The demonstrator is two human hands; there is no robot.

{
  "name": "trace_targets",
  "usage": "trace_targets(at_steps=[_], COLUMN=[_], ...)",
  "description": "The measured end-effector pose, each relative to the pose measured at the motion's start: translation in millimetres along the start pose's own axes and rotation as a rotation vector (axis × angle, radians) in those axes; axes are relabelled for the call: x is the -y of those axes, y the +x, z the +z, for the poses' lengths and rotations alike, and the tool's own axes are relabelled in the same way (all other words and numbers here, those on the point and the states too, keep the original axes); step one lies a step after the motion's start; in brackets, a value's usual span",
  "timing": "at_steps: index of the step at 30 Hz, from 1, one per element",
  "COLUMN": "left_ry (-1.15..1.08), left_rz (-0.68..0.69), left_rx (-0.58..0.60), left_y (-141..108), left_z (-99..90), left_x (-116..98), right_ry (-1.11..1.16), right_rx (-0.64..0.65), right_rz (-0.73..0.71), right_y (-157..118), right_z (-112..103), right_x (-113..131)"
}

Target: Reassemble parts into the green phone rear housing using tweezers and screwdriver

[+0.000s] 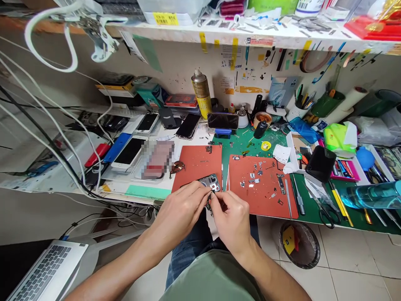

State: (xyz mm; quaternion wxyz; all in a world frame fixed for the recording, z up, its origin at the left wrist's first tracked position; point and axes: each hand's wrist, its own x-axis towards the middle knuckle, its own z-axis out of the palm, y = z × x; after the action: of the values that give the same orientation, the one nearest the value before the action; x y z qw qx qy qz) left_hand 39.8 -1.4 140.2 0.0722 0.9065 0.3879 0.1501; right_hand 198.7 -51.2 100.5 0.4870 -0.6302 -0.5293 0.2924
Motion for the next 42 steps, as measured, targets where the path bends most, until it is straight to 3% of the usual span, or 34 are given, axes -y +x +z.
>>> trace_targets(at_steps=[4,8,11,13,16,18,21,28,31,33,38,42], left_ry=[0.137,0.039,-0.295,-0.685,-1.315,-1.515,-1.594,-1.478,-1.403,-1.278,-0.694,-0.416], left_rz=[0.072,0.028,-0.275,-0.557,-0.843,-0.958,-1.048,-1.053,-1.03,-1.003,-0.722,-0.517], left_rx=[-0.102,-0.144,-0.194,-0.143,-0.022,0.004,0.01,-0.011,-0.03,-0.105,-0.41,-0.503], left_y=[2,-11,-39,-59,-76,-78,-77,-90,-101,-110,-126,-125], left_z=[7.3,12.2,23.6,37.3,59.3,68.5,71.4,65.3,64.1,64.2,69.8,78.2], left_x=[-9,-11,-9,-11,-20,-24,-21,-1,6,12,30,46], right_ry=[-0.025,0.103,0.272,0.407,0.525,0.52,0.463,0.29,0.263,0.267,0.234,0.21], right_rx=[-0.026,0.005,-0.062,-0.128,-0.17,-0.141,-0.046,0.322,0.34,0.322,0.323,0.362], right_rz=[0.019,0.176,0.367,0.467,0.551,0.578,0.586,0.629,0.666,0.702,0.717,0.703], right_y=[-1,-3,-7,-13,-22,-26,-24,7,23,32,47,54], right_z=[1,-8,-13,-9,5,14,16,0,6,14,31,38], right_x=[1,-5,-16,-23,-27,-27,-30,-41,-37,-33,-29,-30])
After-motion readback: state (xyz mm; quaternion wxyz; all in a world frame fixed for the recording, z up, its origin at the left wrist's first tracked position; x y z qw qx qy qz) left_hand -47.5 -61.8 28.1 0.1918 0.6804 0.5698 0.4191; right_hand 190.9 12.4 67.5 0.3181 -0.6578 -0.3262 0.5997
